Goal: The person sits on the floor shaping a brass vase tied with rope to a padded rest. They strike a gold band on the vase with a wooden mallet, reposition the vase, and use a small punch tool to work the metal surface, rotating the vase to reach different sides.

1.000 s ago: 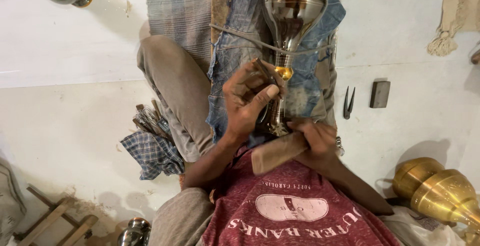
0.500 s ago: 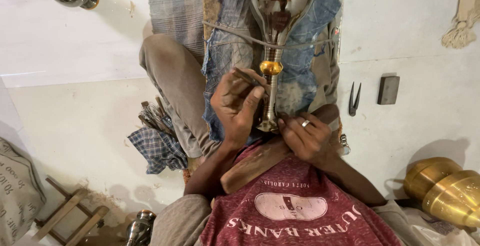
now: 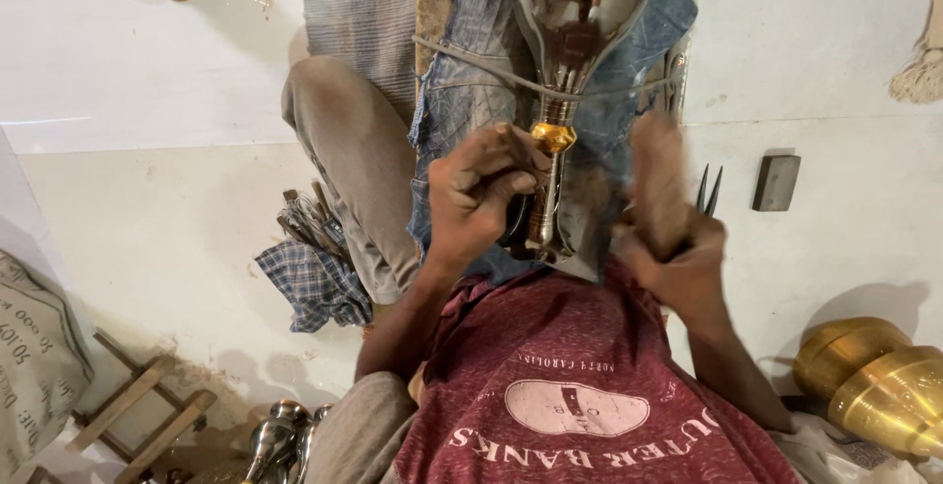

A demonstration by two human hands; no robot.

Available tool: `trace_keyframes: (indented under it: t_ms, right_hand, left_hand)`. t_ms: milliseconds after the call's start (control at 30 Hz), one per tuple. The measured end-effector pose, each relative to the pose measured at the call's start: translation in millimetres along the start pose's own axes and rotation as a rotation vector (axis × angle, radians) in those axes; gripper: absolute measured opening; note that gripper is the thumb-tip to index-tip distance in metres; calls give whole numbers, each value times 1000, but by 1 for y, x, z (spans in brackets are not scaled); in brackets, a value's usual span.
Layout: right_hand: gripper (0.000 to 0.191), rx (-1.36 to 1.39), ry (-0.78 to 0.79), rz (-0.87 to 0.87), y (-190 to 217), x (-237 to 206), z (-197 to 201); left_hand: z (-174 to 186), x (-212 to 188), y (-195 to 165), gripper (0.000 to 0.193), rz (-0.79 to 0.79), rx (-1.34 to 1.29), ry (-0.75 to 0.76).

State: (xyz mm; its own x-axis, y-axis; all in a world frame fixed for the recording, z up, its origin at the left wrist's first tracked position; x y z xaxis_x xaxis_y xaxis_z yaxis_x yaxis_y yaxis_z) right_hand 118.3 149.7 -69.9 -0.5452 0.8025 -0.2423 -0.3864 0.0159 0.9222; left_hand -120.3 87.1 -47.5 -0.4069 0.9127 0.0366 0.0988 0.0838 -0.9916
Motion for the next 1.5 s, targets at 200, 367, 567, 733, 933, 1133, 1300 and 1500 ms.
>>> trace_keyframes:
  t_ms: [200, 367, 567, 733, 933, 1133, 1300, 1500]
  right_hand:
    - [64, -15, -105, 191, 15, 0, 21]
    - [73, -69, 18, 260, 24, 19, 33]
    - [68, -48, 138, 360, 69, 52, 64]
    - [82, -941, 532, 384, 118, 60, 54]
    - [86, -1320, 704, 142, 145, 92, 23]
    - [83, -1397, 791, 31, 164, 97, 1]
    - [56, -1285, 756, 158, 178, 107, -4]
    - [85, -1455, 768, 185, 174, 119, -2]
  left_hand:
    - [-4, 9, -11, 26, -94, 118, 136]
    - [-13, 19, -13, 37, -145, 143, 257]
    - [-14, 17, -17, 53, -131, 133, 338]
    - [-13, 12, -9, 49, -172, 292, 325]
    - [-5, 3, 10, 40, -101, 354, 84]
    - [2, -8, -1, 40, -113, 272, -44]
    - [3, -17, -10, 23, -78, 297, -217]
    - [0, -21, -15, 31, -42, 221, -268]
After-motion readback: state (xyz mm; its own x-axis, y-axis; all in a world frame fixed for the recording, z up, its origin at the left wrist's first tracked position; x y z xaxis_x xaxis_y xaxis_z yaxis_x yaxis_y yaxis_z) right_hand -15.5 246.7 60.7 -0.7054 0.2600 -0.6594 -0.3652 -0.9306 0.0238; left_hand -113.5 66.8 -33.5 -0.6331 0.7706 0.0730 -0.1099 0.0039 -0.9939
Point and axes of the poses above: each hand's wrist, its own x-axis towards the middle knuckle, its own z-axis out of the back of the hand, y = z × x, the point moved 9 cm from there along x, towards the middle knuckle, and after that the axes turned 1 degree about x, right-handed, at the moved point
